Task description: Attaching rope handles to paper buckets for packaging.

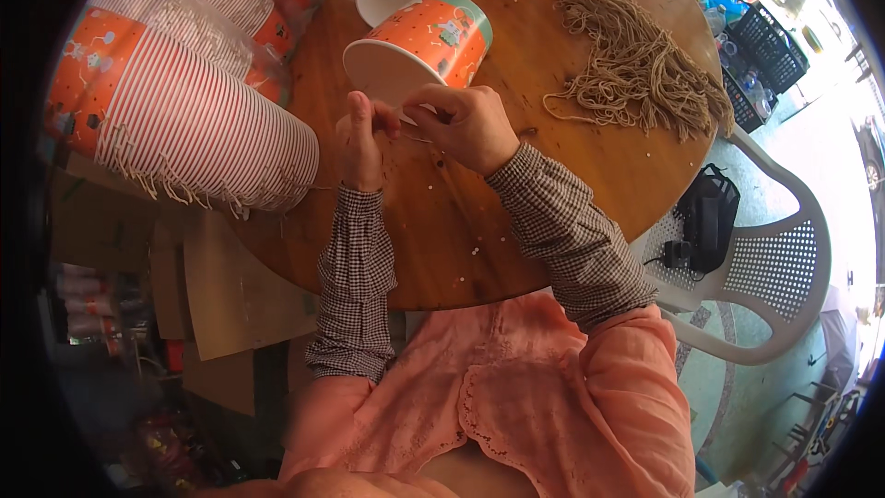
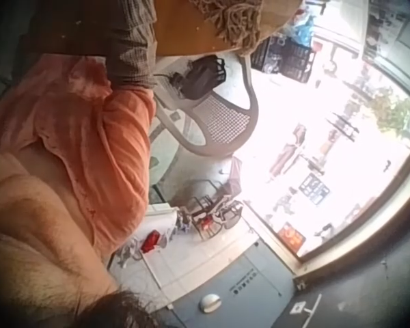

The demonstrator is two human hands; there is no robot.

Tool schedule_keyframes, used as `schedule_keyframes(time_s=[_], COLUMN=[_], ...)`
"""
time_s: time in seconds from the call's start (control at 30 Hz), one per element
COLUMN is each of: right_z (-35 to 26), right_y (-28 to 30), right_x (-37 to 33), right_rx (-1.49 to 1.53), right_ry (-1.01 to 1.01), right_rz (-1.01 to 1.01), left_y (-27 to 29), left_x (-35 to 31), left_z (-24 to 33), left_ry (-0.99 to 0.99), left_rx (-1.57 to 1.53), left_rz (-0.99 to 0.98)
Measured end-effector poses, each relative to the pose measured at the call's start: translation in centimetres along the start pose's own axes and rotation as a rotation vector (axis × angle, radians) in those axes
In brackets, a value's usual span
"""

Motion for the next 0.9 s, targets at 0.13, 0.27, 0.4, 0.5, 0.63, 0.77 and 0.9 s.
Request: schedule_keyframes(time_s=[0.13, 0.27, 0.4, 0.5, 0.63, 0.77, 0.9], right_z=[0.5, 0.5, 0.8, 0.6, 1.5, 1.1, 1.7], right_y=[-0.3, -0.5, -0.8, -0.3, -0.3, 0.0, 0.2], right_x=[0.0, 0.0, 0.0, 0.1, 0.2, 0.2, 0.3], right_rx=[-0.078, -0.061, -0.015, 0.047, 0.088, 0.054, 0.046], right_ry=[0.019, 0.059, 0.028, -0.042, -0.144, -0.122, -0.13], right_rz=[-0.03, -0.013, -0.011, -0.019, -0.025, -0.018, 0.004], left_y=[-0.8, -1.0, -1.2, -1.3, -1.4, -1.7, -1.9], left_x=[-0.5, -0.6, -0.4, -0.5, -0.5, -0.5, -0.4], left_z=[0.9, 0.8, 1.3, 2.1, 1.4, 2.1, 2.1], left_ry=[-0.048, -0.063, -0.108, -0.192, -0.174, -0.214, -0.23], left_rx=[0.198, 0.26, 0.285, 0.238, 0.25, 0.245, 0.216], left_rz=[-0.022, 0.025, 0.013, 0.012, -0.007, -0.029, -0.039])
Point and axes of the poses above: each hand's wrist, its own x-axis towards the middle knuckle, its own y-axis out of the back of the hand, z = x × y, the point moved 7 cm from there along x, towards the middle knuckle, and after that the axes turned 5 degrees about -y, right-handed, at the moved point
